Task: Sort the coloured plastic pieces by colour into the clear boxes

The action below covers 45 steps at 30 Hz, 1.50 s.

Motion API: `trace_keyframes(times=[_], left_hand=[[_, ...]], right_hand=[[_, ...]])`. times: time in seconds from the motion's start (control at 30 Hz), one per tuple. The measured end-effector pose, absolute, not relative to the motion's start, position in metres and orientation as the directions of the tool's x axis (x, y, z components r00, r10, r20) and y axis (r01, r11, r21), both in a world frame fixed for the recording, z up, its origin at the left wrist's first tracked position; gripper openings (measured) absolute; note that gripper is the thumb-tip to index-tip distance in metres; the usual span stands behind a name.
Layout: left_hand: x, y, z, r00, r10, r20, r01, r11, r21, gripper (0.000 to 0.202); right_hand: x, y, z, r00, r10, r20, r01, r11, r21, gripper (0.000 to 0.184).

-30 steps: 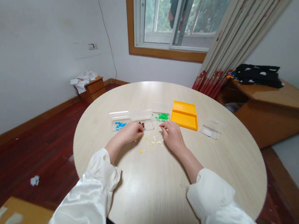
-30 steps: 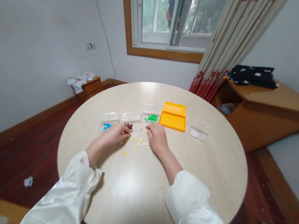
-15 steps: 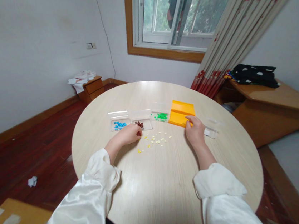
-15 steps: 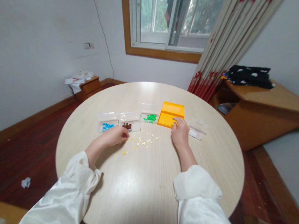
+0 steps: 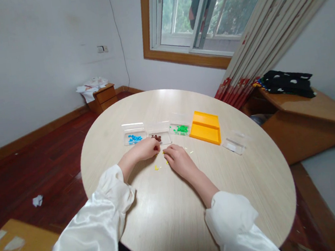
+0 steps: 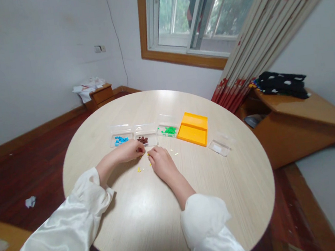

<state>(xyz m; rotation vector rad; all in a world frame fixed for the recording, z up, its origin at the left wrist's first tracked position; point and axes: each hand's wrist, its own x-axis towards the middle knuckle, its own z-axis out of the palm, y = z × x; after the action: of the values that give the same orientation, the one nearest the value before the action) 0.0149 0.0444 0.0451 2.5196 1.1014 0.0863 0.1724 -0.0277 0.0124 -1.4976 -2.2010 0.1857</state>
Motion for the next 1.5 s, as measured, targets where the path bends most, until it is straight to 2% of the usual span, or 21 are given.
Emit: trace_keyframes(times=[0.13, 0.37, 0.47, 0.57, 0.67, 0.8, 0.93, 1.07, 1.13, 1.2, 1.33, 1.4, 1.5], left_hand=[[0.016, 0.044, 0.047, 0.691, 0.715, -0.106, 0.693, -0.615, 0.376, 0.019], [0.017, 0.039, 0.049, 0.675, 0.73, -0.101, 0.701, -0.594, 0.394, 0.017], [0.018, 0.039, 0.047, 0.672, 0.735, -0.09, 0.706, -0.598, 0.379, 0.019], [0.019, 0.038, 0.049, 0.679, 0.728, -0.094, 0.706, -0.613, 0.356, 0.019], [0.019, 0.035, 0.054, 0.678, 0.728, -0.097, 0.71, -0.615, 0.344, 0.018], [0.019, 0.032, 0.059, 0.66, 0.745, -0.098, 0.722, -0.593, 0.355, 0.017], [0.019, 0.032, 0.059, 0.67, 0.74, -0.068, 0.705, -0.604, 0.372, 0.016], [0.019, 0.032, 0.059, 0.665, 0.745, -0.046, 0.696, -0.596, 0.401, 0.016], [0.019, 0.032, 0.06, 0.655, 0.755, -0.035, 0.696, -0.583, 0.42, 0.016], [0.019, 0.032, 0.059, 0.642, 0.766, -0.037, 0.7, -0.565, 0.437, 0.017], [0.018, 0.036, 0.055, 0.636, 0.77, -0.041, 0.691, -0.546, 0.473, 0.017], [0.017, 0.038, 0.053, 0.647, 0.762, -0.038, 0.676, -0.55, 0.49, 0.016], [0.015, 0.04, 0.053, 0.684, 0.728, -0.045, 0.643, -0.572, 0.51, 0.017]], right_hand=[[0.171, -0.025, 0.013, -0.252, 0.936, 0.247, 0.892, 0.324, -0.315, 0.015], [0.17, -0.024, 0.014, -0.264, 0.939, 0.222, 0.917, 0.316, -0.242, 0.016], [0.169, -0.024, 0.012, -0.291, 0.923, 0.254, 0.903, 0.352, -0.245, 0.015], [0.179, -0.02, 0.012, -0.276, 0.89, 0.364, 0.873, 0.39, -0.292, 0.016], [0.21, -0.01, 0.013, -0.134, 0.839, 0.527, 0.879, 0.346, -0.328, 0.017], [0.269, 0.0, 0.007, 0.208, 0.715, 0.667, 0.898, 0.132, -0.421, 0.019], [0.309, 0.003, -0.004, 0.348, 0.627, 0.697, 0.876, 0.046, -0.48, 0.023], [0.313, 0.004, -0.007, 0.393, 0.596, 0.7, 0.87, 0.005, -0.493, 0.03], [0.302, 0.003, -0.004, 0.361, 0.63, 0.688, 0.865, 0.05, -0.499, 0.028], [0.284, 0.0, 0.001, 0.255, 0.709, 0.657, 0.855, 0.153, -0.496, 0.021], [0.239, -0.012, 0.012, -0.137, 0.846, 0.515, 0.771, 0.418, -0.48, 0.017], [0.221, -0.019, 0.017, -0.267, 0.862, 0.43, 0.751, 0.466, -0.468, 0.016], [0.206, -0.026, 0.022, -0.364, 0.869, 0.334, 0.761, 0.485, -0.432, 0.014]])
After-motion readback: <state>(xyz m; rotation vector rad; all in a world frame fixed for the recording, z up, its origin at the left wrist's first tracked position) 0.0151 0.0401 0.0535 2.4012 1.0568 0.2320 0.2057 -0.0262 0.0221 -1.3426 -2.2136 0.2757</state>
